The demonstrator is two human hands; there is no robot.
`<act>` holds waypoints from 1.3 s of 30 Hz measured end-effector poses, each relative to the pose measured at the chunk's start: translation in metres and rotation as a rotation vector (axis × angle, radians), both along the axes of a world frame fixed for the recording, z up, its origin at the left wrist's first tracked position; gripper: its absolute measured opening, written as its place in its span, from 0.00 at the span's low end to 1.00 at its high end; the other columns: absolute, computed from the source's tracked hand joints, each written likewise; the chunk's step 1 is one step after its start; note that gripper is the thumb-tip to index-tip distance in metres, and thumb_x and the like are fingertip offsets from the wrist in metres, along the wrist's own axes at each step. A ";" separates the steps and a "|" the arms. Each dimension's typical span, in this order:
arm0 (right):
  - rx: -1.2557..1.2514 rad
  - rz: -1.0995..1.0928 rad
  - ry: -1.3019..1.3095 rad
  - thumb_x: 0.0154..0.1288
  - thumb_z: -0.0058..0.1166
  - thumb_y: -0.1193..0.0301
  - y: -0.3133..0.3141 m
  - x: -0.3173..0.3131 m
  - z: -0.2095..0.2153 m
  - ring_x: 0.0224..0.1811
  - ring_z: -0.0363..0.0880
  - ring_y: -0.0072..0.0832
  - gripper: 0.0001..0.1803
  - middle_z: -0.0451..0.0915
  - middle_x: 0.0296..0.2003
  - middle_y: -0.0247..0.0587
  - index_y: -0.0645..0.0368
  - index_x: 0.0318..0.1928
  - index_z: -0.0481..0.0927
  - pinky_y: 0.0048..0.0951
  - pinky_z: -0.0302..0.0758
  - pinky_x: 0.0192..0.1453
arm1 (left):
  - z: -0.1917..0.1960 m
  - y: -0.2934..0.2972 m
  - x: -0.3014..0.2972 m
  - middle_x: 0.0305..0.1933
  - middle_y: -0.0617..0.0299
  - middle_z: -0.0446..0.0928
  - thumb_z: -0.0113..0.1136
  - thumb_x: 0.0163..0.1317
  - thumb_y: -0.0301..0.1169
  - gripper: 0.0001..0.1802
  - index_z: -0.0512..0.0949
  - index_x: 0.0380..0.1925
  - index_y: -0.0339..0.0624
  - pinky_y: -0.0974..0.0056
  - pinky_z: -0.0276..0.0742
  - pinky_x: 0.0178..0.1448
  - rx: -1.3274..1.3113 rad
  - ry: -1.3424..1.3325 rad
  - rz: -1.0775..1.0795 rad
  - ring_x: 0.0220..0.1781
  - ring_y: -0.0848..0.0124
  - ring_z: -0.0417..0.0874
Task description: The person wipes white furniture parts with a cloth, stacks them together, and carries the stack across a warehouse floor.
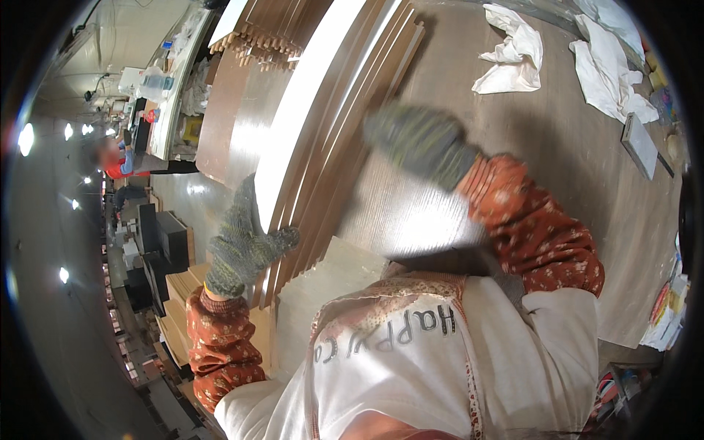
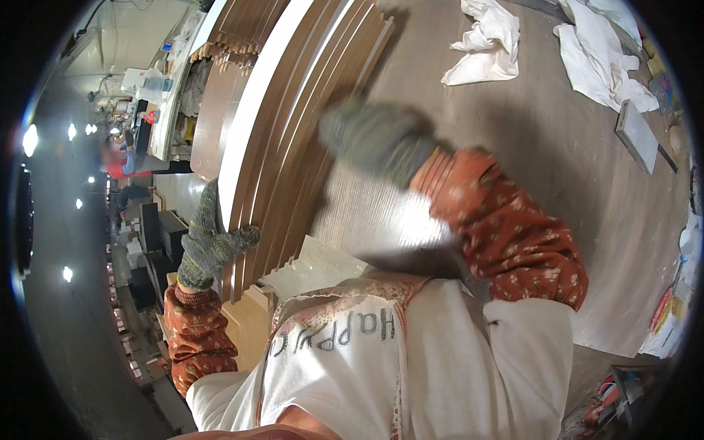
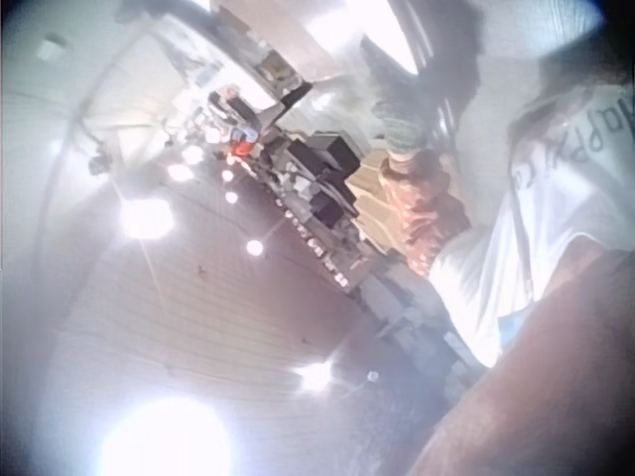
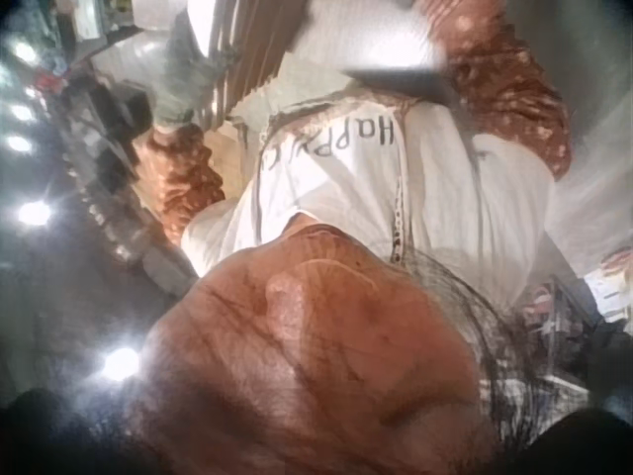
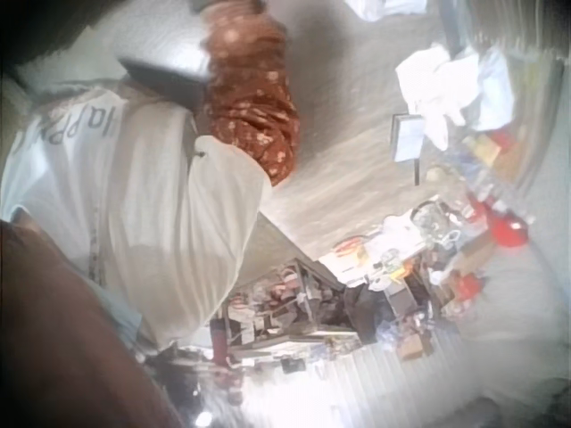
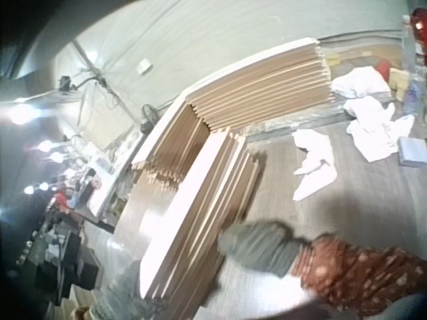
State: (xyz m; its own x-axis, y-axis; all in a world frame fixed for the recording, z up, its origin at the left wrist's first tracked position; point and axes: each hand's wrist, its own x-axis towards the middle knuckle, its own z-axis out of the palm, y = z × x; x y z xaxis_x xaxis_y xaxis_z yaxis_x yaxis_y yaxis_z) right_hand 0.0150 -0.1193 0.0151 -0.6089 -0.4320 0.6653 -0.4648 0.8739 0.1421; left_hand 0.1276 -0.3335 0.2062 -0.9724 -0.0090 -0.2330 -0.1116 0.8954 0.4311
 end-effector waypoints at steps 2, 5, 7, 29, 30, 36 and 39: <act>-0.596 0.376 -0.302 0.65 0.48 0.73 0.036 -0.048 0.033 0.48 0.78 0.36 0.12 0.79 0.45 0.42 0.57 0.48 0.77 0.35 0.75 0.52 | -0.004 -0.008 0.004 0.61 0.47 0.64 0.72 0.42 0.26 0.48 0.55 0.63 0.32 0.59 0.62 0.66 -0.053 -0.026 0.055 0.63 0.58 0.65; -0.950 0.261 -0.474 0.65 0.43 0.48 0.068 -0.093 0.050 0.56 0.73 0.37 0.27 0.76 0.50 0.46 0.52 0.56 0.72 0.34 0.67 0.62 | 0.006 0.004 -0.002 0.64 0.46 0.61 0.73 0.40 0.23 0.50 0.55 0.64 0.33 0.58 0.58 0.70 0.160 0.029 -0.056 0.67 0.57 0.61; -0.411 0.128 0.006 0.62 0.47 0.59 0.091 -0.137 0.045 0.58 0.71 0.36 0.27 0.71 0.56 0.48 0.57 0.59 0.69 0.32 0.67 0.62 | 0.011 -0.015 -0.001 0.65 0.47 0.61 0.72 0.41 0.21 0.49 0.56 0.64 0.34 0.58 0.57 0.70 0.178 0.134 -0.332 0.68 0.59 0.61; 0.022 0.876 -0.313 0.62 0.39 0.40 -0.029 -0.032 0.132 0.63 0.62 0.45 0.33 0.69 0.56 0.49 0.44 0.62 0.67 0.53 0.47 0.70 | -0.176 -0.058 0.104 0.57 0.58 0.72 0.59 0.57 0.46 0.29 0.70 0.57 0.47 0.60 0.68 0.61 -0.333 0.260 -0.089 0.58 0.61 0.72; -0.016 0.883 -0.255 0.62 0.39 0.40 -0.026 -0.033 0.127 0.62 0.63 0.45 0.33 0.70 0.54 0.49 0.42 0.62 0.67 0.54 0.48 0.70 | -0.172 -0.056 0.101 0.57 0.57 0.72 0.59 0.56 0.45 0.29 0.70 0.56 0.46 0.60 0.68 0.61 -0.276 0.257 -0.063 0.58 0.61 0.72; -0.110 0.831 -0.162 0.62 0.29 0.37 0.002 -0.007 0.086 0.70 0.48 0.46 0.32 0.54 0.65 0.50 0.34 0.61 0.67 0.56 0.38 0.72 | -0.118 -0.025 0.099 0.55 0.54 0.72 0.61 0.53 0.36 0.28 0.70 0.55 0.39 0.62 0.69 0.61 1.031 0.158 0.717 0.56 0.61 0.73; -0.210 0.758 -0.027 0.65 0.28 0.40 0.026 0.015 0.033 0.69 0.51 0.50 0.28 0.59 0.63 0.53 0.32 0.58 0.70 0.63 0.41 0.70 | -0.123 -0.023 0.076 0.54 0.53 0.72 0.61 0.52 0.31 0.28 0.70 0.54 0.35 0.62 0.69 0.61 1.182 0.266 0.763 0.55 0.60 0.73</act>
State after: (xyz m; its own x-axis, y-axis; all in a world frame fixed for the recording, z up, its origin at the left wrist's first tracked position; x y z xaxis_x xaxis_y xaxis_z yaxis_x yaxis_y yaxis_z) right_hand 0.0303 -0.0933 0.0481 -0.2155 -0.6026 0.7684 -0.9458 0.3247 -0.0106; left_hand 0.2040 -0.3567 0.0832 -0.8335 -0.4720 -0.2871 -0.1927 -0.2387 0.9518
